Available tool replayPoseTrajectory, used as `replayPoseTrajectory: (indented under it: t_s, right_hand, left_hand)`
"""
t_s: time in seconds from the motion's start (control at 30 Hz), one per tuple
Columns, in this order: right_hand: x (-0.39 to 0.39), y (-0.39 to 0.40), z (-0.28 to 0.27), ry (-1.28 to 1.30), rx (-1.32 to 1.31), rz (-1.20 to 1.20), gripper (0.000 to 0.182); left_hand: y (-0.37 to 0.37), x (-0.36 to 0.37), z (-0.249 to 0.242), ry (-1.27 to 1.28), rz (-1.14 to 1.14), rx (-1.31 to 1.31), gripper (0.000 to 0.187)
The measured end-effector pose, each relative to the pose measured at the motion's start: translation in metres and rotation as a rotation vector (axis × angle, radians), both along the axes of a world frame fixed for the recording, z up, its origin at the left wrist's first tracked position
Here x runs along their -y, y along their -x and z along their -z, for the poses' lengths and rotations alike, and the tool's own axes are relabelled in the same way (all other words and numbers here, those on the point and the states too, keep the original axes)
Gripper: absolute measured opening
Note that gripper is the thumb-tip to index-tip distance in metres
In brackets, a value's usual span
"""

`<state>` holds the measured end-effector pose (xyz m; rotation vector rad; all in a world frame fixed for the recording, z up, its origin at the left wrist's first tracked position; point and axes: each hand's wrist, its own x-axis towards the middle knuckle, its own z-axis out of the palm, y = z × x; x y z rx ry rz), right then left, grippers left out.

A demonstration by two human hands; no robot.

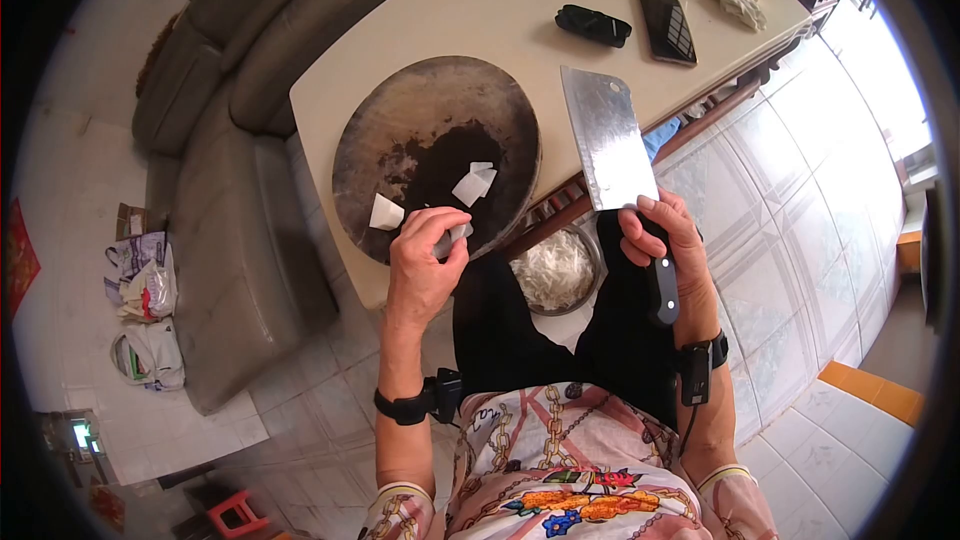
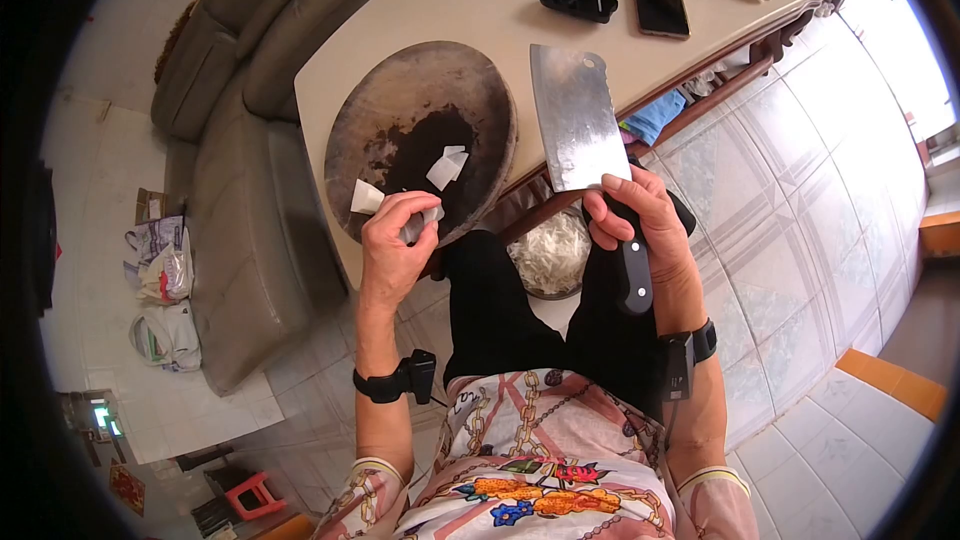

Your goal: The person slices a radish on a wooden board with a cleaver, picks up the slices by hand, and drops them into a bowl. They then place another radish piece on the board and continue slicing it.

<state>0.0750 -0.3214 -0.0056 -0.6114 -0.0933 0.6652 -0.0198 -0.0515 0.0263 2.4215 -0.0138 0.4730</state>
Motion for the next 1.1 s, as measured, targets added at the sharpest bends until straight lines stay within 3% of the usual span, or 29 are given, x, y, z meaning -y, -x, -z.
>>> replayPoseTrajectory:
  t_s: [0.5, 0.6, 0.67, 0.7, 0.77, 0.9, 1.0, 1.1]
  right_hand:
    - [0.003, 0.000, 0.001, -0.019, 0.004, 0.003, 0.016]
    - [0.003, 0.000, 0.001, -0.021, 0.004, 0.004, 0.016]
    - [0.003, 0.000, 0.002, -0.021, 0.004, 0.004, 0.016]
    - [0.003, 0.000, 0.001, -0.013, 0.009, 0.004, 0.017]
    - [0.002, 0.000, 0.001, -0.005, 0.015, 0.002, 0.017]
    - [0.002, -0.001, 0.001, 0.010, 0.016, -0.008, 0.018]
    - [0.002, 0.000, 0.001, 0.002, 0.005, -0.003, 0.018]
    - [0.003, -0.001, 0.001, -0.008, 0.000, -0.002, 0.018]
  left_hand:
    - [0.007, 0.002, 0.001, 0.065, -0.070, 0.006, 0.028]
    - [0.008, -0.003, 0.007, 0.167, -0.084, -0.003, 0.024]
    - [0.007, -0.006, 0.011, 0.406, -0.203, 0.050, 0.018]
    - [0.006, -0.004, 0.011, 0.406, -0.203, 0.049, 0.018]
    - [0.001, 0.004, 0.008, 0.685, -0.179, 0.058, 0.014]
    - [-0.012, 0.018, 0.005, 0.645, -0.139, -0.030, 0.014]
    - [-0.025, 0.025, -0.008, 0.241, -0.096, -0.091, 0.013]
    - [-0.037, 0.022, -0.005, 0.114, -0.059, -0.010, 0.013]
